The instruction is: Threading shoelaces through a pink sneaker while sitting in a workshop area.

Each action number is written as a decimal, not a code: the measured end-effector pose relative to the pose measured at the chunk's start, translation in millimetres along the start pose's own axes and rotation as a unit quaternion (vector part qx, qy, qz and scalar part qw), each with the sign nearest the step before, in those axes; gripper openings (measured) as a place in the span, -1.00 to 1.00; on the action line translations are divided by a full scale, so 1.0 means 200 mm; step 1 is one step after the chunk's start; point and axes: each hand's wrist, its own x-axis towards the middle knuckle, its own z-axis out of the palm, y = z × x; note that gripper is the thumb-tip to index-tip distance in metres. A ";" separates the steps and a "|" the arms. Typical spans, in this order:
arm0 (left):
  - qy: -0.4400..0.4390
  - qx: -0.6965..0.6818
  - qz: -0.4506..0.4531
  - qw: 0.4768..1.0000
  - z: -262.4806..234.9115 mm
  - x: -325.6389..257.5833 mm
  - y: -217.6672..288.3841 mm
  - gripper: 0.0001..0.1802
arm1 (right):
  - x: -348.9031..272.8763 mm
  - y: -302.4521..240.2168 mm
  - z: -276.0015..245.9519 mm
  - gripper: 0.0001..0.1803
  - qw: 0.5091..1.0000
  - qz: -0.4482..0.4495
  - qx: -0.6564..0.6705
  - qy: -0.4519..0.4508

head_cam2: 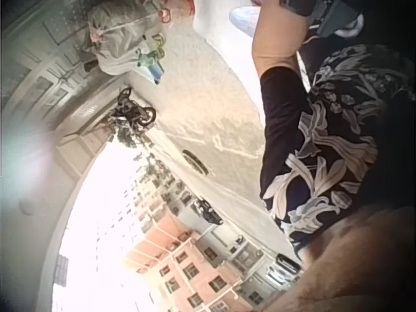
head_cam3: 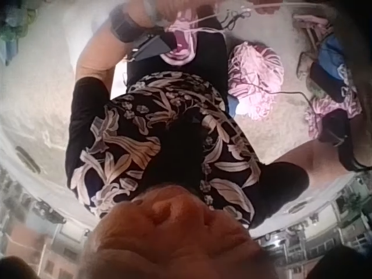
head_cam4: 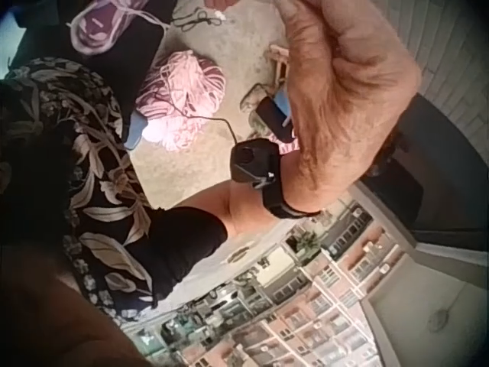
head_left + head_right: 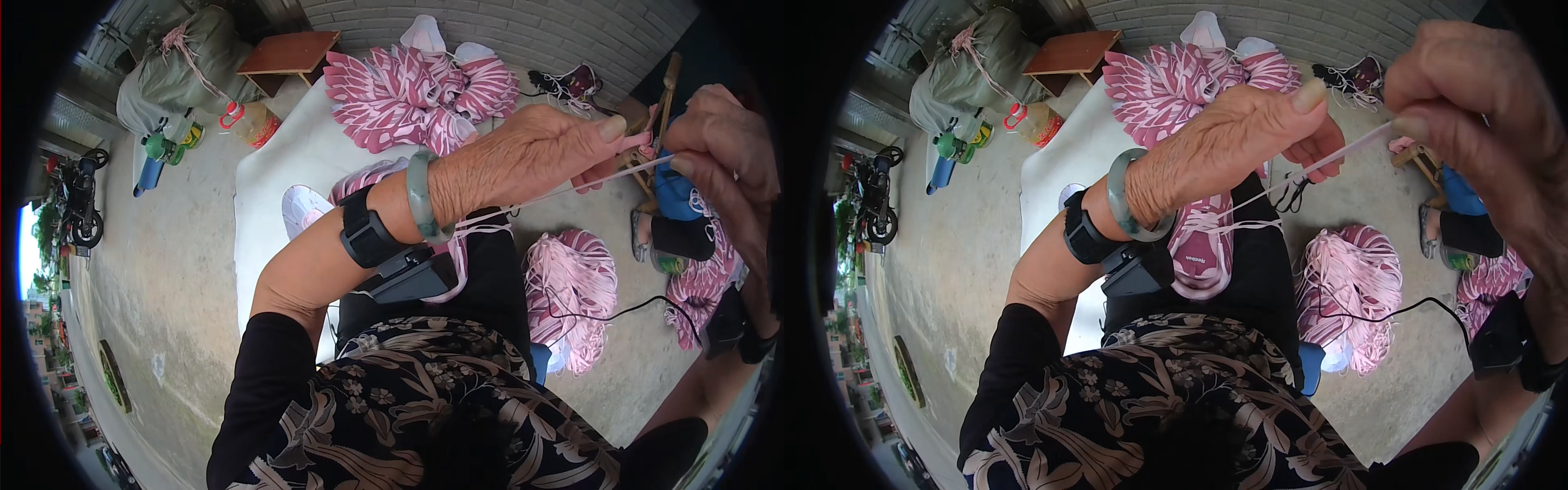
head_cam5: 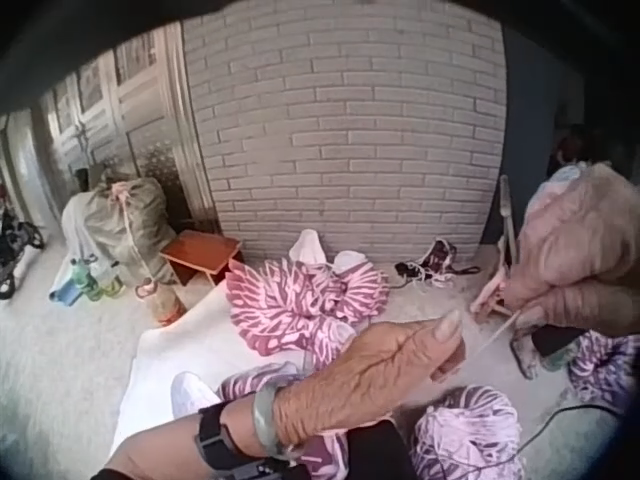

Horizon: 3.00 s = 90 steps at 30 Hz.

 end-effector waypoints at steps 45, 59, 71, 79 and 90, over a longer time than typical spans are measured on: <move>0.297 -0.153 0.152 0.930 -0.91 -0.50 0.56 -0.78 | 0.17 0.14 0.13 -0.85 0.964 0.107 0.157 0.184; 0.201 0.301 -0.263 0.894 -0.19 -0.89 -0.70 -0.96 | -0.24 0.33 1.77 -0.96 0.836 0.296 0.459 0.050; 0.003 0.497 -0.172 0.851 0.04 -0.89 -0.86 -0.93 | -0.25 0.25 1.85 -0.79 0.896 0.292 0.327 0.072; -0.080 0.521 -0.286 0.800 0.04 -0.82 -0.84 -0.91 | -0.26 0.26 1.89 -0.73 0.903 0.299 0.302 0.068; -0.081 0.221 -0.286 0.929 -0.06 -0.75 -0.98 -0.89 | -0.28 0.25 1.96 -0.75 0.842 0.319 0.419 0.120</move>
